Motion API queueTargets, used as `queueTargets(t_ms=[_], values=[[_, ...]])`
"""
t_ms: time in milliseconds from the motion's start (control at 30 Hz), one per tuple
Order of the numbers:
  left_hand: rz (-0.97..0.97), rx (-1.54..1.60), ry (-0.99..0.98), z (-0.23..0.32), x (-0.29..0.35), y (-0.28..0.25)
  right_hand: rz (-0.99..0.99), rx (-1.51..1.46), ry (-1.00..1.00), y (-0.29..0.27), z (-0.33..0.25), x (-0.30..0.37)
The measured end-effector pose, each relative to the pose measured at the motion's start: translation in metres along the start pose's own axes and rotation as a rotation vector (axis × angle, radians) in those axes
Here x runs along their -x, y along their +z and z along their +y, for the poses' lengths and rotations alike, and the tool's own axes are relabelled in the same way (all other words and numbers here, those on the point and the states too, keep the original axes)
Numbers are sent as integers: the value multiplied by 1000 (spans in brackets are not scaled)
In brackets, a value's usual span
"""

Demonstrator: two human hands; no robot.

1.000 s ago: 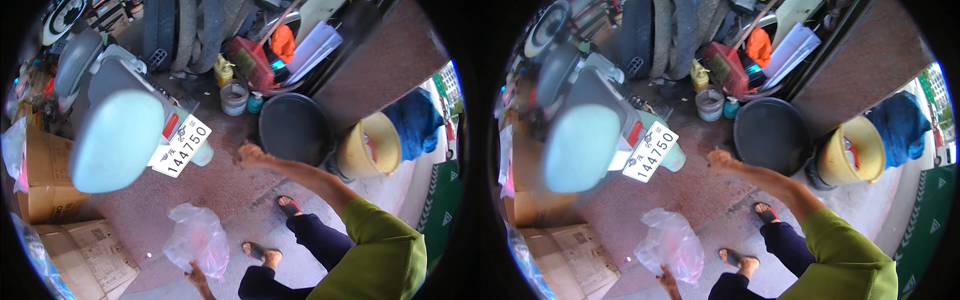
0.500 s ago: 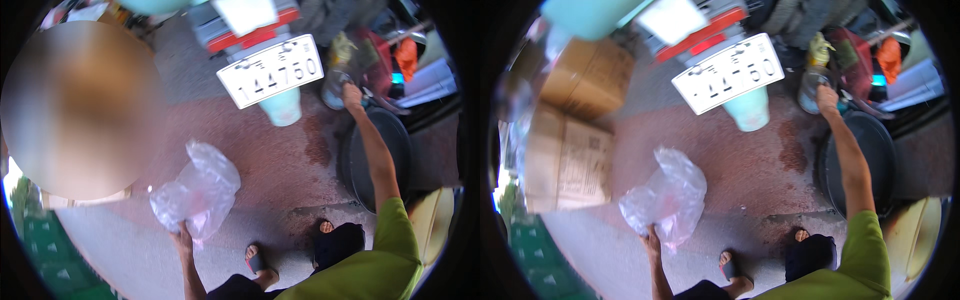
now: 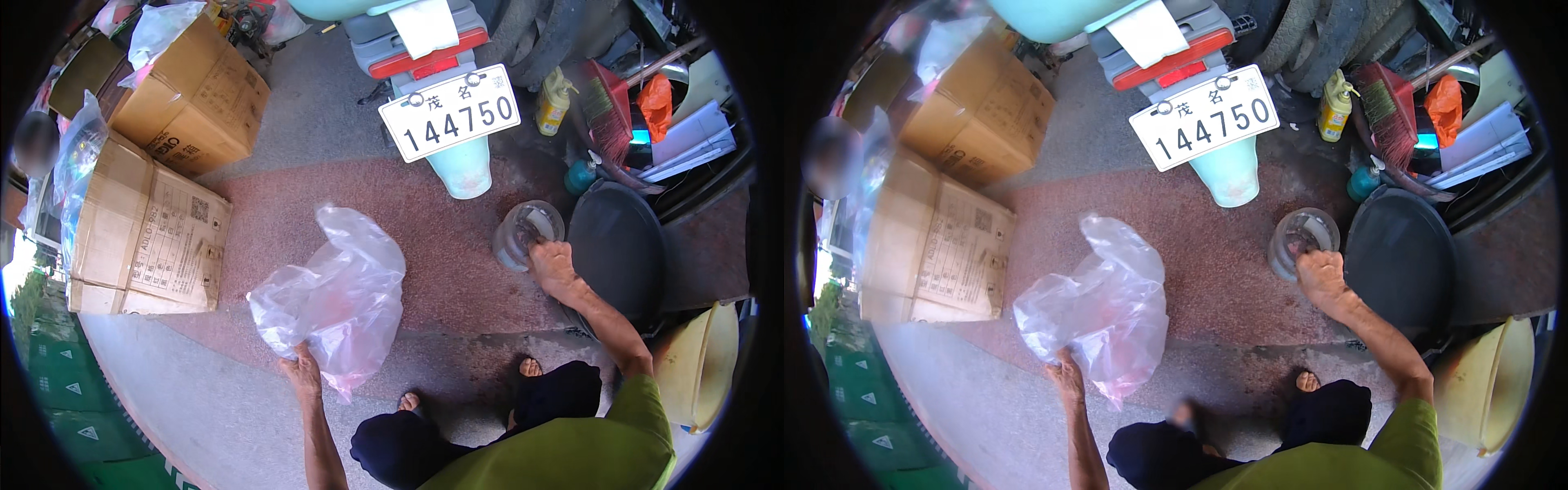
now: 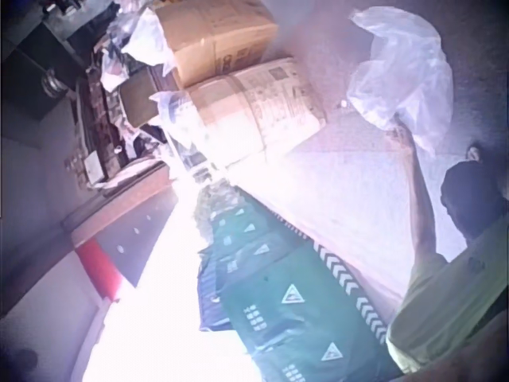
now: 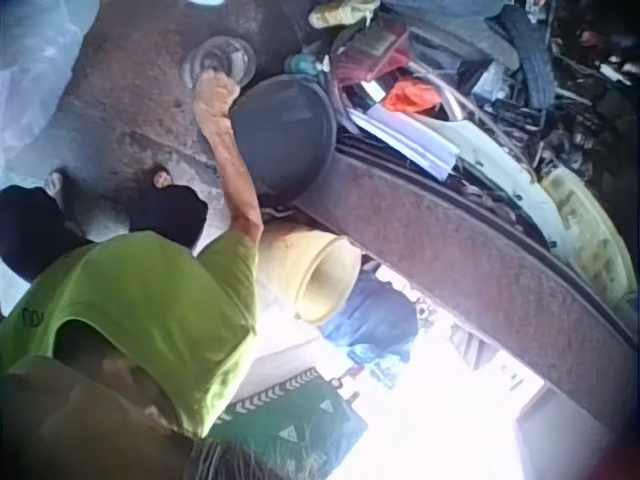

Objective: The person picks up a pink plastic bag from a cluttered area, moves to a scooter, and repeatedly opens, closes, and manipulates the bag while squatting. The bag is handled by hand without any tools.

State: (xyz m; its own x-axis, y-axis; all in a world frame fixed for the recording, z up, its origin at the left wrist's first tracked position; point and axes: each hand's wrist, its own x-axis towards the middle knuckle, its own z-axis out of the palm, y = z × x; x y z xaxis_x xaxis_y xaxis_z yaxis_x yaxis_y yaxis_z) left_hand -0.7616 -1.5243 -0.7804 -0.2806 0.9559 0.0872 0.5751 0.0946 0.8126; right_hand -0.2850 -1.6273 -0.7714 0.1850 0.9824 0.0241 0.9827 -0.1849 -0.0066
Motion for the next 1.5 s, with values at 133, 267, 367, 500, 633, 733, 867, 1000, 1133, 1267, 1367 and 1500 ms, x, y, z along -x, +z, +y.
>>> queueTargets(t_ms=[133, 267, 367, 500, 633, 733, 867, 1000, 1133, 1267, 1367, 1500], values=[[-221, 148, 115, 19, 8, -2, 78, -435, -166, -88, -76, -9], [-282, 294, 96, 41, 24, 14, -186, -765, -579, -84, -158, -42], [-264, 255, 89, 44, 34, 18, -32, -869, -672, -8, -212, -67], [-263, 266, -16, 45, 36, 29, -439, -881, -652, 8, -224, -83], [-362, 280, -12, 33, 33, 38, -618, -795, -652, -1, -202, -79], [-441, 446, 52, 22, 34, 52, -329, -902, -399, 14, -180, -81], [-673, 398, 121, -4, 27, 63, -226, -994, -120, -1, -151, -95], [-827, 431, 13, 13, 41, 82, -88, -1009, -216, -11, -152, -81], [-759, 501, -219, 13, 45, 85, -76, -951, -144, -20, -136, -74], [-730, 599, -307, 15, 50, 68, -267, -1118, 226, 2, -92, -78], [-743, 605, -344, 15, 56, 63, -540, -1367, 368, 58, -68, -67], [-773, 518, -348, 23, 58, 62, -768, -1933, 145, 79, -87, -56]])
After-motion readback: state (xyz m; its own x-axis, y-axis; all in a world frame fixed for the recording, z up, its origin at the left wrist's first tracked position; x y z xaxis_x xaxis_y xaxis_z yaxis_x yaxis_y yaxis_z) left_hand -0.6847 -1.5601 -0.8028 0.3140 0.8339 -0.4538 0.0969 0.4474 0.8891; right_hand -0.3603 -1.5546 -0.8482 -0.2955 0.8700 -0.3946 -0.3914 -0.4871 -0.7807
